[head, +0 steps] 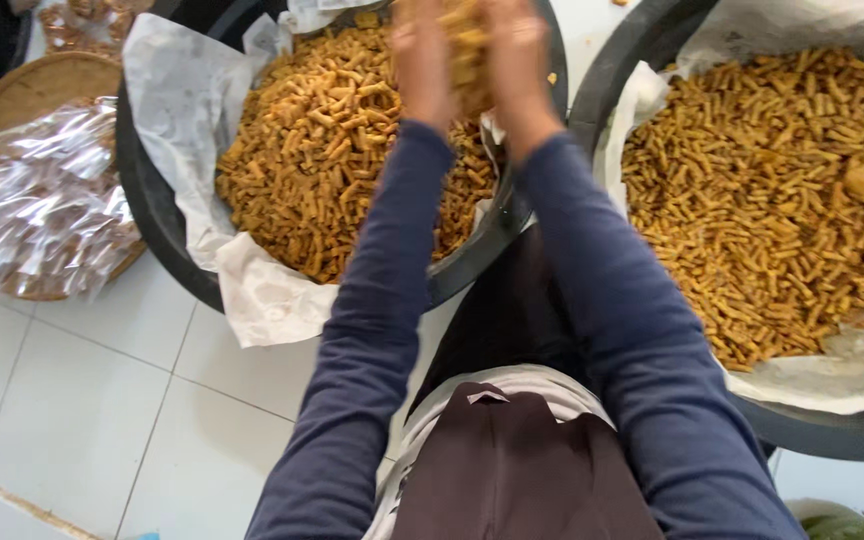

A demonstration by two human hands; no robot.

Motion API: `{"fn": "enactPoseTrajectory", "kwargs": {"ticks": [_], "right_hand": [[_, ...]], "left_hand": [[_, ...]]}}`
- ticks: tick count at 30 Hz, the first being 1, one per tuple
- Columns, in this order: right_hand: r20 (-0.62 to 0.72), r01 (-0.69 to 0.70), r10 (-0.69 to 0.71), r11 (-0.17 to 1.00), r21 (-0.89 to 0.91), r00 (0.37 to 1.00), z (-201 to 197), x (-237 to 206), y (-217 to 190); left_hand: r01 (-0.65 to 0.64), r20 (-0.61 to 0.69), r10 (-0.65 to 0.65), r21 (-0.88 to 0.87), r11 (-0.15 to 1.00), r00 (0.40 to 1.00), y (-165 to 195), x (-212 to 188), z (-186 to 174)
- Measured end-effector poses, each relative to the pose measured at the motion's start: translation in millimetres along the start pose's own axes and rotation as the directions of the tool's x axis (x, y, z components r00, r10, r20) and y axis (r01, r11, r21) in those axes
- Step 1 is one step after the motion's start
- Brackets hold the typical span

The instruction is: The person kneels between two large paper-lined basins filled with fried snack pieces and mixes them by hand, breaking apart clumped pieces and crumbling larger chunks back into the basins, occasionally tossing clumps between their hands before returning them to the pile.

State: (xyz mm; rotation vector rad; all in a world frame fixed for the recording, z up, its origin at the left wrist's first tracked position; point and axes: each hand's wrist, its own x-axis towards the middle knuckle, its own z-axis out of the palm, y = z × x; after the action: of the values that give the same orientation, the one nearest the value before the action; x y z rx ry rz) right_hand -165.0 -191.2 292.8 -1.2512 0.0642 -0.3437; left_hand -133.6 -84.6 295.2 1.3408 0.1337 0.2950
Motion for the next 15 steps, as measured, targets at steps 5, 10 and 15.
{"fn": "enactPoseTrajectory", "kwargs": {"ticks": [5,10,15], "right_hand": [[0.390,-0.064,0.065,0.998,-0.016,0.919,95,-31,19],[0.495,-0.157,0.378,0.889,-0.430,0.782,71,-68,-44],[0.504,-0.125,0.294,0.931,-0.342,0.812,-33,-89,-125]], "left_hand": [[0.193,-0.035,-0.192,0.024,0.981,0.981,36,23,-136],[0.340,-0.161,-0.305,0.289,0.895,0.939,48,25,-181],[0.212,-0.218,-0.143,0.338,0.917,0.965,29,35,-157]]}}
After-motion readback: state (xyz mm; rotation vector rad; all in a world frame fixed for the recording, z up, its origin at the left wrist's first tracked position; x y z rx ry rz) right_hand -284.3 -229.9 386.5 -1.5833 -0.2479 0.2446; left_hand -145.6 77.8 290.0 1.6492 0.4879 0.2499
